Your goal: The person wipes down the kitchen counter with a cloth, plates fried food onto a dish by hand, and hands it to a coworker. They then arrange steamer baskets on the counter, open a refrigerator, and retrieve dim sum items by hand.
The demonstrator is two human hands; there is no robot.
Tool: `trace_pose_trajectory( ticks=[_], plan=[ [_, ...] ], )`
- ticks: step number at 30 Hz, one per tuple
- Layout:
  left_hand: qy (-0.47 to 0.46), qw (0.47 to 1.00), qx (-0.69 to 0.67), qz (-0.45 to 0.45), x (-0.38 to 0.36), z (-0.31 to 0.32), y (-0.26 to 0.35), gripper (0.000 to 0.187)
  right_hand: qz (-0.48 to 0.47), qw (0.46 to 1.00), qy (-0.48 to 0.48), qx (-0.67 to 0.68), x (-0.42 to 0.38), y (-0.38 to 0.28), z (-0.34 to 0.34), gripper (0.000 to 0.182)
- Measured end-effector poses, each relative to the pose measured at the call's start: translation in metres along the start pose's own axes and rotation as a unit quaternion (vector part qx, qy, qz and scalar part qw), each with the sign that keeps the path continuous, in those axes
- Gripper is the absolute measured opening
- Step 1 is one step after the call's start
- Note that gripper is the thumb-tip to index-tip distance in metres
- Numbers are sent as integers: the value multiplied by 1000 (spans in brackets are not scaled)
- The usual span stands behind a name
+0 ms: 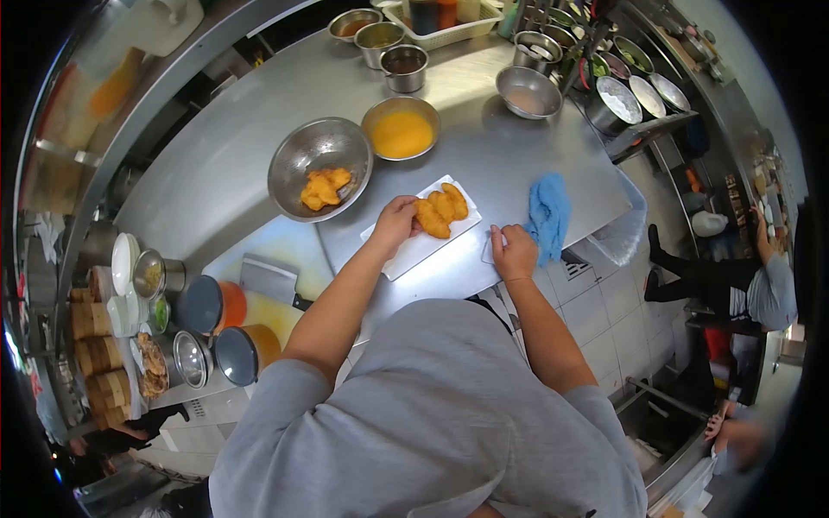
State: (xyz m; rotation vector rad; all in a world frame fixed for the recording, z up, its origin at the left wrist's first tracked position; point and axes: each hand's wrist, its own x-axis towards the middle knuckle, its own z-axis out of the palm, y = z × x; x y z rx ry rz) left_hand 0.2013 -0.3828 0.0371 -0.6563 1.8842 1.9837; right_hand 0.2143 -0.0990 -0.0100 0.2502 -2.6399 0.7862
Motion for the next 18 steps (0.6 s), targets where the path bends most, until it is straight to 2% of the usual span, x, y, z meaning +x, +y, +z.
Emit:
trace_pose_trajectory(
  ticks=[3, 5, 6, 8, 9, 11, 12, 14, 18],
  plan=[
    [42, 999, -18, -2, 1, 0, -6, 37, -6, 1000, 10, -7, 0, -1, 0, 33],
    [39, 996, 34, 75, -7, 2, -8, 54, -13, 1000, 10, -8, 0, 0, 1, 33],
    [40, 996, 34, 74, -10, 3, -11, 54, -18, 1000, 10, -11, 0, 1, 1, 33],
    [46, 940, 246, 230, -17, 2, -18, 83, -8, 1000, 7, -9, -2, 2, 2, 33],
    [48, 941, 245, 228, -24, 3, -18, 83, 3, 1000, 5, -6, -3, 1, 3, 34],
    [56, 864, 398, 303, -34, 4, -15, 108, -8, 1000, 14, 0, -3, -1, 3, 33],
    [59, 864, 398, 303, -37, 5, -11, 108, -19, 999, 28, 3, -1, -1, 3, 33],
    [41, 911, 360, 196, -38, 8, 1, 112, -22, 999, 26, 2, 0, -1, 3, 33],
    [84, 875, 433, 198, -30, 6, 4, 115, -17, 1000, 13, -6, -1, -1, 2, 33]
  ],
)
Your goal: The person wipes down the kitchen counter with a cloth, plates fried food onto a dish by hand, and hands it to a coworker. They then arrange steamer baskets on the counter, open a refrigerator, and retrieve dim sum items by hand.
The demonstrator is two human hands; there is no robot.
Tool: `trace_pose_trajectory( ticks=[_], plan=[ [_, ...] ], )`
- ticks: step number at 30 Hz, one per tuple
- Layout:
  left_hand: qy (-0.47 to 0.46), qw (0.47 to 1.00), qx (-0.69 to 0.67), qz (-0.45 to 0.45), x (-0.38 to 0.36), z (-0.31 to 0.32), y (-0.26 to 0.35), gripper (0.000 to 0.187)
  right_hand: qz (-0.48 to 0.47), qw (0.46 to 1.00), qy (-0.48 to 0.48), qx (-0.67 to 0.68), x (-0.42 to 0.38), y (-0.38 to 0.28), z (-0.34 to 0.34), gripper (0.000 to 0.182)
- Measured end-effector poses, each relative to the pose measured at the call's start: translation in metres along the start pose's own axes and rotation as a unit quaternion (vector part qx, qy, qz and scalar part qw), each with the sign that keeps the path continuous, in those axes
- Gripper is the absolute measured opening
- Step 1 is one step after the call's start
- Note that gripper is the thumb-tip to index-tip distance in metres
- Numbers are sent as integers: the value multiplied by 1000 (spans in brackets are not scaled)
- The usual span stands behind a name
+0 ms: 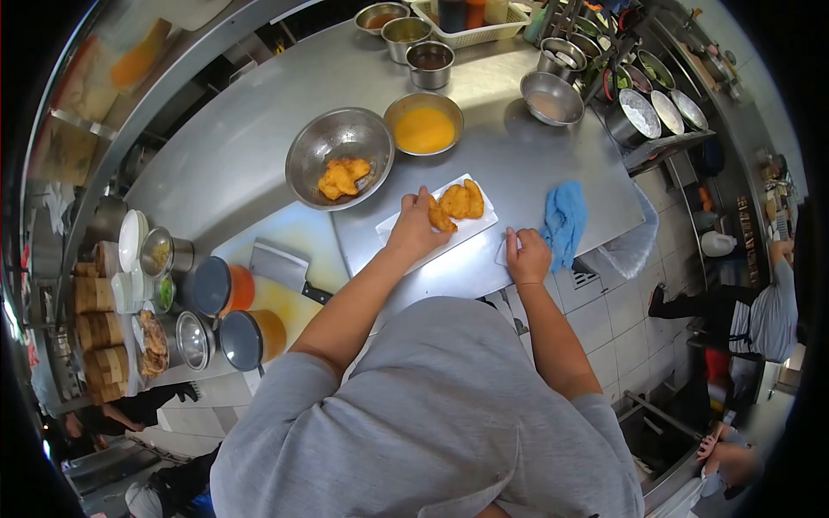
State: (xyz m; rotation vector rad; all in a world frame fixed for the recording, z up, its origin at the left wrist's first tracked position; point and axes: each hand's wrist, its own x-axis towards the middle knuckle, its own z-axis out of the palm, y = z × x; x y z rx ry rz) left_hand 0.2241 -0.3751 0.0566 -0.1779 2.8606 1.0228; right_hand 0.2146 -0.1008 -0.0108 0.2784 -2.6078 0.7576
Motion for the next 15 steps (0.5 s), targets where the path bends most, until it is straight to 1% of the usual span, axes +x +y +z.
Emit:
trace_pose_trajectory(
  ticks=[2, 3, 5, 9, 11, 13, 15],
  plan=[
    [-62, 997, 25, -24, 0, -10, 7, 114, 11, 1000, -6, -1, -2, -1, 1, 32],
    [-62, 997, 25, -26, 1, -10, 6, 114, 23, 1000, -10, -3, -2, 0, 2, 32],
    [-65, 997, 38, 18, 3, -10, 7, 115, 10, 1000, -4, -2, -2, 2, 3, 32],
    [-78, 997, 19, -5, -1, -30, 23, 113, -1, 1000, 6, 1, -1, 2, 3, 33],
    [-1, 998, 48, 51, -1, -52, 27, 103, 2, 1000, 7, 2, -1, 2, 1, 33],
    [72, 990, 73, 98, 16, -75, 2, 91, 5, 1000, 5, 5, -1, 1, 0, 33],
    [148, 974, 131, 112, 31, -109, -14, 79, 7, 1000, 6, 3, -1, 1, 0, 33]
  ],
)
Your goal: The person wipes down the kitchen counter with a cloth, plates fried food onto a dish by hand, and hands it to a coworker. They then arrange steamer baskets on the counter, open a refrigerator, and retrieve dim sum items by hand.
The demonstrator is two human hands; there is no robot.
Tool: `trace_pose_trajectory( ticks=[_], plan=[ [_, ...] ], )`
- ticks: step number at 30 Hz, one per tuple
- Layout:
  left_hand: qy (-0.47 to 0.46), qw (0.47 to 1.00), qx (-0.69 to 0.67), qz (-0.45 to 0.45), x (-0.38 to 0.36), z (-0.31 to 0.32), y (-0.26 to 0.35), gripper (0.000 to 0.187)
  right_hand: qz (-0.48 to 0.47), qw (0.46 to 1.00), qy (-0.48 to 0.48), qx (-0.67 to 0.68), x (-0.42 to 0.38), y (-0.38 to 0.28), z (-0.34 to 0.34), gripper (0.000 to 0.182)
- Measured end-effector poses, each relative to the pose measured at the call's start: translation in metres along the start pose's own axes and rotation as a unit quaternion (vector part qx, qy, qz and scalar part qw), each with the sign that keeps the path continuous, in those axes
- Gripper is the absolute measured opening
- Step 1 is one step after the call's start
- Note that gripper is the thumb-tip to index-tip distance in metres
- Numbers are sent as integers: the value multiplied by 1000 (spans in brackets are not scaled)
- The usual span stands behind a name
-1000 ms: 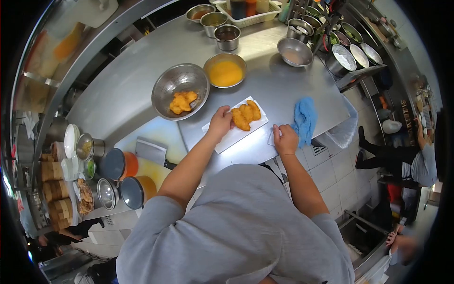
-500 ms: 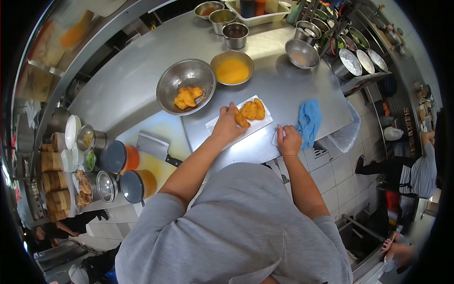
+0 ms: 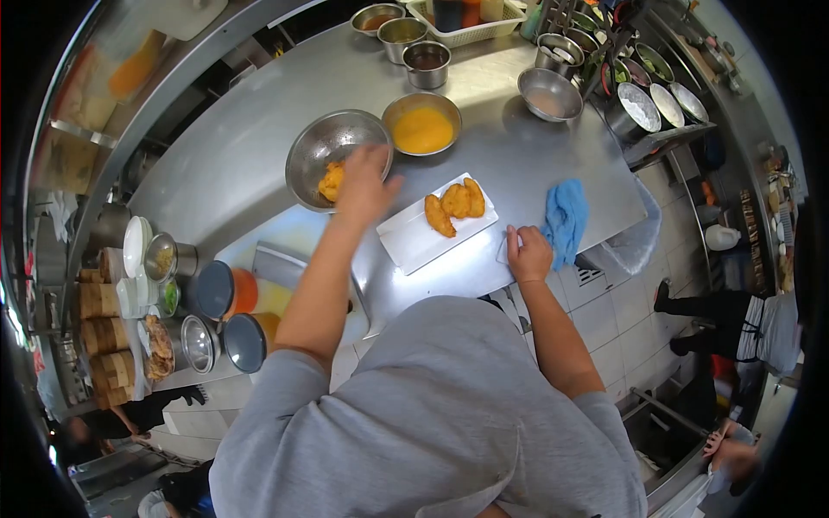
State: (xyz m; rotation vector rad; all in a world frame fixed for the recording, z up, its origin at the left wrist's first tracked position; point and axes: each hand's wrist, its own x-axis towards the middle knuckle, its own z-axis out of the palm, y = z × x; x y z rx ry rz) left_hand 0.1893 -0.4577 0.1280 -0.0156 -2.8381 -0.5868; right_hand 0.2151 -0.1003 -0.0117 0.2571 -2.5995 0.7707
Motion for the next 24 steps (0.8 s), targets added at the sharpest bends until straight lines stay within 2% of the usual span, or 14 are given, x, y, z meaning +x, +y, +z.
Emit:
trace_pose_trajectory(
  ticks=[2, 3, 5, 6, 9, 12, 14, 15, 17, 18, 20, 21, 23, 24],
  plan=[
    [-49, 988, 81, -126, 13, -13, -24, 71, -3, 1000, 3, 2, 0, 1, 1, 33],
    [-48, 988, 82, -124, 17, -16, -35, 71, -7, 1000, 7, 3, 0, 2, 0, 32],
    [-190, 956, 150, -169, 21, -10, -57, 68, -9, 1000, 5, -3, 1, 2, -2, 32],
    [-190, 956, 150, -164, 19, -2, -70, 68, -12, 1000, -1, -8, 1, 2, -3, 32],
    [-168, 954, 225, -105, 18, 10, -82, 70, -8, 1000, -15, -5, 2, 2, -4, 32],
    [-170, 952, 194, -163, 12, -6, -73, 71, -5, 1000, -12, 0, 1, 2, -3, 32],
    [-120, 973, 150, -125, 7, -13, -72, 69, -6, 1000, -5, 1, 0, 3, -1, 32],
    [-119, 973, 151, -126, 8, -14, -77, 69, -6, 1000, 2, -1, 1, 3, -1, 32],
    [-151, 977, 14, -151, 9, -15, -91, 70, -6, 1000, -4, -1, 0, 3, -1, 32],
    [-151, 977, 14, -151, 8, -17, -91, 70, -4, 1000, -9, -2, 1, 3, -2, 32],
    [-76, 982, 2, -174, 8, -20, -90, 54, -8, 1000, -2, 2, 1, 2, -3, 32],
    [-77, 982, 1, -174, 9, -18, -92, 54, -10, 1000, 3, 6, 1, 1, -4, 32],
    [7, 987, 17, -158, 10, -14, -95, 39, -9, 1000, 2, 3, 1, 0, -4, 32],
    [5, 987, 16, -158, 10, -14, -95, 39, -8, 1000, 1, 1, 1, 0, -4, 32]
  ],
)
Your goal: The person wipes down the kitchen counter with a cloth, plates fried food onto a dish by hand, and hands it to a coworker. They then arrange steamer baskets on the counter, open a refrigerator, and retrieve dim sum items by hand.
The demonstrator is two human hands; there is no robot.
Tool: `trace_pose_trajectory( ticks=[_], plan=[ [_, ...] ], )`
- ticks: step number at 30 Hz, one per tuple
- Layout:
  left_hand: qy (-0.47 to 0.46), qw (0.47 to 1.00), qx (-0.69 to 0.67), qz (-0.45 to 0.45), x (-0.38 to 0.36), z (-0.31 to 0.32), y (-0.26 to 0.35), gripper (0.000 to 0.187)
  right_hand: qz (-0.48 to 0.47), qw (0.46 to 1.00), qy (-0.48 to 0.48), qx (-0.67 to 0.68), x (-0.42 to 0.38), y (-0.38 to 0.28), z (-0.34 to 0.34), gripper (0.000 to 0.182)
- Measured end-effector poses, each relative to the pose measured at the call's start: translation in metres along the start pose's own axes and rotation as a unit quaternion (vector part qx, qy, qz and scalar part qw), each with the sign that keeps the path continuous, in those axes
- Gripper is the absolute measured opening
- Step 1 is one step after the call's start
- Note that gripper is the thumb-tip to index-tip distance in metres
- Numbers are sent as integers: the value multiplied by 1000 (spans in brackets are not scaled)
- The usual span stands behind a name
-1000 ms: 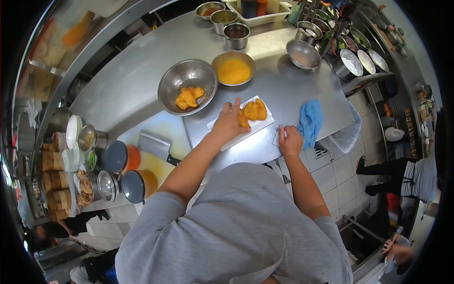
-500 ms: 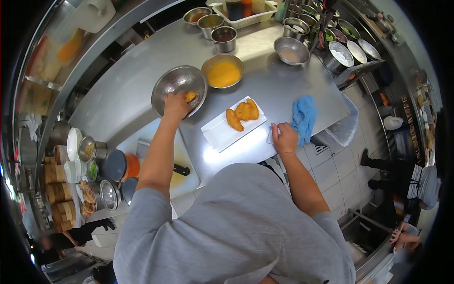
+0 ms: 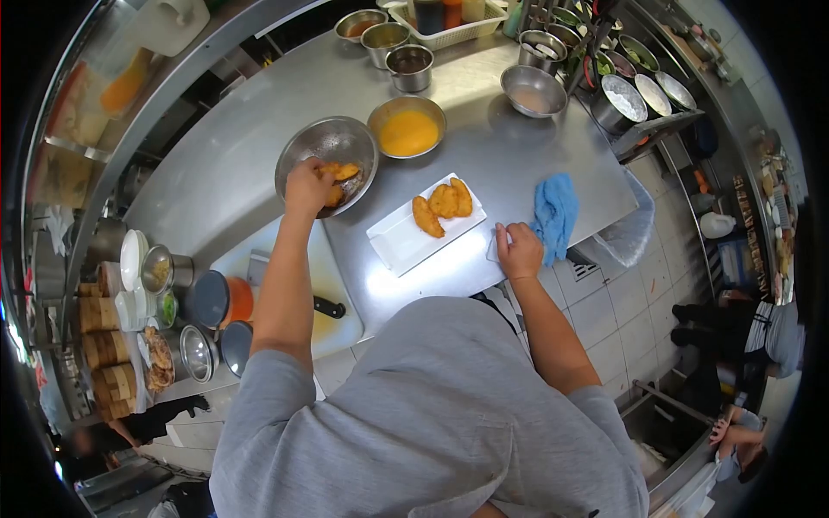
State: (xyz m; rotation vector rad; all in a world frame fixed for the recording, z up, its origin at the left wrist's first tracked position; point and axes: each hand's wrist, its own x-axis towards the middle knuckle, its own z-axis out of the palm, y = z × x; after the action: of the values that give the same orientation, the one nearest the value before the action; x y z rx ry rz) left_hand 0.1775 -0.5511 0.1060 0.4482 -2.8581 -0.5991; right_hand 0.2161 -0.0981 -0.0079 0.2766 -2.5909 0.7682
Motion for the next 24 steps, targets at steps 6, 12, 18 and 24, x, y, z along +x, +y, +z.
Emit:
trace_pose_trajectory(
  ticks=[6, 12, 18, 24],
  plan=[
    [107, 986, -125, -19, -23, -32, 47, 31, 0, 1000, 2, 8, 1, 0, -1, 32],
    [-216, 881, -420, -31, -63, -7, 77, 38, 20, 1000, -3, 8, -1, 0, 5, 32],
    [-287, 854, -422, -106, -88, 84, 75, 41, 8, 1000, -16, -9, 1, 1, 3, 34],
    [-231, 893, -379, -68, -97, 110, 61, 43, 20, 1000, -17, -12, 0, -1, 4, 34]
  ],
)
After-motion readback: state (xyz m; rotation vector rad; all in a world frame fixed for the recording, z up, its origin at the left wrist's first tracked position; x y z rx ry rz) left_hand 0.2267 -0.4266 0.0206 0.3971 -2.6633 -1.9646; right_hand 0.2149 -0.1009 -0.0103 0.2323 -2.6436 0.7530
